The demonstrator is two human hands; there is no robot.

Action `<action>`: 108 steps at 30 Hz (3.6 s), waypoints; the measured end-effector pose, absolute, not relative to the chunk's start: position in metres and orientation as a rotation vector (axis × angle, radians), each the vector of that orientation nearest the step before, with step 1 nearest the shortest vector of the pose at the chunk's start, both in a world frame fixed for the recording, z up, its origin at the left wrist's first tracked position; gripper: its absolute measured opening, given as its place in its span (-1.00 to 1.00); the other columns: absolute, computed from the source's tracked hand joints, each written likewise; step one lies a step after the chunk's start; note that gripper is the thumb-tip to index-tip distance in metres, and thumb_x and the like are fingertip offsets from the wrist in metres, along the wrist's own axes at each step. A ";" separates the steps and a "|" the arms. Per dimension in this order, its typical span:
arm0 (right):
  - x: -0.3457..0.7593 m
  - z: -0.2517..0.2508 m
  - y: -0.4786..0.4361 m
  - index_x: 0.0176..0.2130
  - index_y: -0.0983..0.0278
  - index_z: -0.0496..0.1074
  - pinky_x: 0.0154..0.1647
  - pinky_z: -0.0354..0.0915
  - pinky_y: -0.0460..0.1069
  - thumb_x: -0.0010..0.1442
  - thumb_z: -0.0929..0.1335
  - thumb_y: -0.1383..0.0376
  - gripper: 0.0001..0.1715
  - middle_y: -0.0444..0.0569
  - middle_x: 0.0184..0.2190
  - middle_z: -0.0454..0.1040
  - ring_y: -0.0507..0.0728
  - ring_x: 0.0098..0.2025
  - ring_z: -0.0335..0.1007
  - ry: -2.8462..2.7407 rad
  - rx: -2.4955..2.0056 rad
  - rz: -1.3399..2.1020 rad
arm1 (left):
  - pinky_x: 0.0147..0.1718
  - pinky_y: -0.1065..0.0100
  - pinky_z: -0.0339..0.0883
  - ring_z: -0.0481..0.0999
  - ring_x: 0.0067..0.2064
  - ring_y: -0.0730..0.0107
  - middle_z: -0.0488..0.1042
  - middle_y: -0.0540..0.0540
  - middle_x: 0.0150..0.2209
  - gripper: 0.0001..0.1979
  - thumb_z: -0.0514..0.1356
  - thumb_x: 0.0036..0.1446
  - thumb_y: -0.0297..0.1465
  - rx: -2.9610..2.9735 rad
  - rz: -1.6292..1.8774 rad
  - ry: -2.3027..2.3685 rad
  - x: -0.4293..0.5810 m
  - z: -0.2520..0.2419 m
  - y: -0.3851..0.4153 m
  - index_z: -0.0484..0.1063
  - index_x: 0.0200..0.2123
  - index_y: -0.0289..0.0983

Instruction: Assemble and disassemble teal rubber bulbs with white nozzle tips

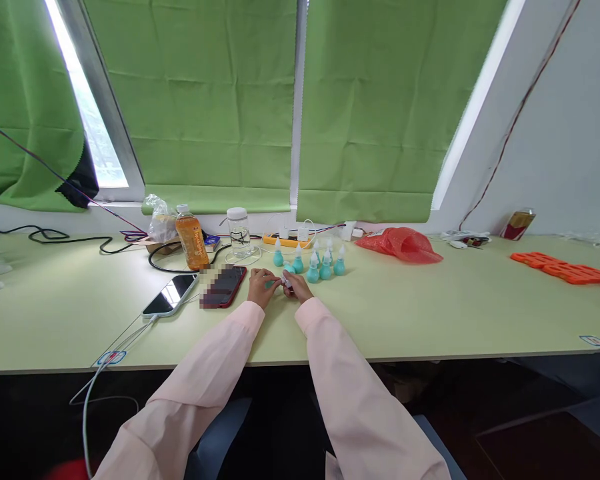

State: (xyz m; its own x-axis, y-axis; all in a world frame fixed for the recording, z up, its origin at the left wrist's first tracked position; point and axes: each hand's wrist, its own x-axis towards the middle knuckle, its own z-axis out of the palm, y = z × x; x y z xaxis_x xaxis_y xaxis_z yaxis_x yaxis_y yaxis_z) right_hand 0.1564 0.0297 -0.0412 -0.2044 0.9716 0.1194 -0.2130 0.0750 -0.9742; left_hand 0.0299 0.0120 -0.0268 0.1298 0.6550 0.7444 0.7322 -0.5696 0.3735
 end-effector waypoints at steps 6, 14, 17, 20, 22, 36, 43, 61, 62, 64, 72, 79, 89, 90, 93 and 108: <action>0.154 -0.042 0.028 -0.56 0.28 0.22 -0.78 -0.11 -0.17 -0.11 0.28 -0.06 -0.56 -0.27 -0.86 0.14 -0.09 -0.81 -0.01 -1.276 -0.844 1.366 | -0.36 0.24 0.10 0.21 -0.20 0.20 0.38 -0.08 -0.43 -0.93 0.16 -0.07 -0.40 -2.292 -1.413 -1.419 0.030 -0.027 0.008 0.44 -0.51 -0.23; 0.153 -0.040 0.025 -0.57 0.28 0.23 -0.77 -0.11 -0.16 -0.12 0.28 -0.06 -0.55 -0.26 -0.85 0.13 -0.09 -0.79 0.00 -1.296 -0.858 1.375 | -0.33 0.22 0.09 0.21 -0.19 0.19 0.37 -0.09 -0.41 -0.94 0.15 -0.09 -0.44 -2.284 -1.388 -1.371 0.031 -0.025 0.003 0.41 -0.54 -0.24; 0.153 -0.039 0.025 -0.59 0.28 0.23 -0.76 -0.11 -0.16 -0.11 0.27 -0.07 -0.54 -0.25 -0.85 0.14 -0.08 -0.78 0.02 -1.297 -0.863 1.376 | -0.33 0.22 0.09 0.21 -0.19 0.19 0.38 -0.09 -0.42 -0.94 0.15 -0.11 -0.44 -2.274 -1.387 -1.365 0.032 -0.024 0.003 0.40 -0.57 -0.25; 0.153 -0.039 0.024 -0.59 0.29 0.23 -0.76 -0.12 -0.16 -0.11 0.27 -0.07 -0.53 -0.25 -0.84 0.13 -0.08 -0.78 0.01 -1.292 -0.872 1.371 | -0.33 0.23 0.10 0.21 -0.20 0.19 0.38 -0.09 -0.42 -0.94 0.16 -0.11 -0.44 -2.263 -1.389 -1.362 0.032 -0.024 0.003 0.39 -0.57 -0.26; 0.153 -0.039 0.024 -0.59 0.29 0.23 -0.76 -0.13 -0.16 -0.11 0.27 -0.07 -0.53 -0.25 -0.84 0.13 -0.08 -0.78 0.01 -1.289 -0.876 1.367 | -0.33 0.23 0.10 0.21 -0.19 0.19 0.38 -0.09 -0.42 -0.94 0.16 -0.12 -0.44 -2.256 -1.390 -1.361 0.032 -0.024 0.004 0.39 -0.58 -0.26; 0.152 -0.041 0.027 -0.63 0.28 0.21 -0.76 -0.12 -0.14 -0.15 0.27 -0.10 -0.50 -0.25 -0.86 0.13 -0.07 -0.79 -0.01 -1.271 -0.923 1.324 | -0.34 0.23 0.10 0.21 -0.19 0.18 0.37 -0.09 -0.42 -0.93 0.15 -0.12 -0.45 -2.227 -1.385 -1.379 0.034 -0.025 0.006 0.38 -0.59 -0.25; 0.153 -0.042 0.029 -0.64 0.28 0.21 -0.76 -0.11 -0.14 -0.15 0.27 -0.11 -0.49 -0.24 -0.86 0.13 -0.07 -0.79 0.01 -1.265 -0.920 1.321 | -0.33 0.23 0.10 0.21 -0.17 0.17 0.37 -0.09 -0.43 -0.94 0.16 -0.12 -0.44 -2.228 -1.374 -1.392 0.034 -0.026 0.006 0.38 -0.58 -0.26; 0.153 -0.045 0.031 -0.60 0.28 0.22 -0.80 -0.13 -0.17 -0.12 0.25 -0.11 -0.50 -0.25 -0.88 0.13 -0.09 -0.82 0.00 -1.280 -0.900 1.293 | -0.34 0.20 0.10 0.24 -0.23 0.20 0.43 -0.09 -0.48 -0.91 0.17 -0.05 -0.40 -2.300 -1.398 -1.334 0.031 -0.030 0.010 0.48 -0.52 -0.20; 0.153 -0.045 0.031 -0.60 0.28 0.22 -0.80 -0.13 -0.17 -0.12 0.25 -0.11 -0.50 -0.25 -0.88 0.13 -0.09 -0.82 0.00 -1.281 -0.898 1.292 | -0.35 0.21 0.12 0.24 -0.23 0.21 0.43 -0.09 -0.48 -0.91 0.18 -0.06 -0.40 -2.303 -1.411 -1.325 0.031 -0.030 0.011 0.48 -0.52 -0.20; 0.153 -0.045 0.031 -0.60 0.28 0.22 -0.80 -0.13 -0.17 -0.12 0.25 -0.11 -0.50 -0.25 -0.88 0.13 -0.09 -0.82 -0.01 -1.283 -0.896 1.292 | -0.35 0.23 0.15 0.25 -0.25 0.23 0.43 -0.08 -0.49 -0.93 0.18 -0.07 -0.40 -2.319 -1.438 -1.297 0.030 -0.030 0.012 0.48 -0.52 -0.21; 0.152 -0.042 0.029 -0.64 0.28 0.20 -0.79 -0.12 -0.15 -0.12 0.25 -0.11 -0.49 -0.25 -0.88 0.12 -0.09 -0.82 -0.03 -1.288 -0.896 1.293 | -0.36 0.32 0.23 0.25 -0.31 0.32 0.42 -0.03 -0.52 -0.93 0.15 -0.07 -0.43 -2.368 -1.530 -1.201 0.028 -0.028 0.014 0.43 -0.53 -0.24; 0.152 -0.040 0.026 -0.66 0.30 0.21 -0.78 -0.13 -0.15 -0.09 0.25 -0.08 -0.49 -0.24 -0.87 0.12 -0.09 -0.80 -0.01 -1.307 -0.940 1.255 | -0.40 0.34 0.24 0.24 -0.34 0.31 0.39 -0.04 -0.57 -0.93 0.15 -0.15 -0.48 -2.343 -1.588 -1.187 0.030 -0.026 0.010 0.35 -0.62 -0.28; 0.151 -0.037 0.023 -0.50 0.38 0.28 -0.71 0.09 -0.19 0.17 0.16 0.15 -0.62 -0.26 -0.69 0.21 -0.14 -0.73 0.07 -1.311 -1.039 1.197 | -0.40 0.34 0.23 0.23 -0.35 0.30 0.37 -0.05 -0.60 -0.91 0.13 -0.17 -0.50 -2.310 -1.605 -1.151 0.031 -0.026 0.013 0.33 -0.65 -0.28; 0.151 -0.038 0.024 -0.48 0.38 0.28 -0.70 0.11 -0.19 0.17 0.16 0.16 -0.63 -0.25 -0.67 0.22 -0.14 -0.72 0.09 -1.305 -1.041 1.193 | -0.41 0.33 0.23 0.23 -0.35 0.30 0.37 -0.05 -0.60 -0.91 0.13 -0.17 -0.50 -2.307 -1.606 -1.148 0.032 -0.026 0.013 0.33 -0.66 -0.28; 0.151 -0.039 0.026 -0.52 0.38 0.27 -0.72 0.08 -0.19 0.16 0.17 0.14 -0.60 -0.27 -0.71 0.20 -0.14 -0.74 0.06 -1.279 -1.036 1.181 | -0.41 0.33 0.23 0.24 -0.36 0.30 0.36 -0.04 -0.61 -0.90 0.12 -0.18 -0.51 -2.291 -1.615 -1.139 0.032 -0.026 0.013 0.33 -0.66 -0.27; 0.157 -0.041 0.032 -0.55 0.30 0.24 -0.82 -0.11 -0.19 -0.03 0.21 -0.08 -0.52 -0.28 -0.86 0.07 -0.12 -0.81 -0.04 -1.129 -1.015 1.167 | -0.50 0.38 0.24 0.30 -0.42 0.33 0.34 -0.01 -0.63 -0.88 0.12 -0.23 -0.56 -2.051 -1.777 -1.248 0.018 -0.018 0.017 0.30 -0.66 -0.25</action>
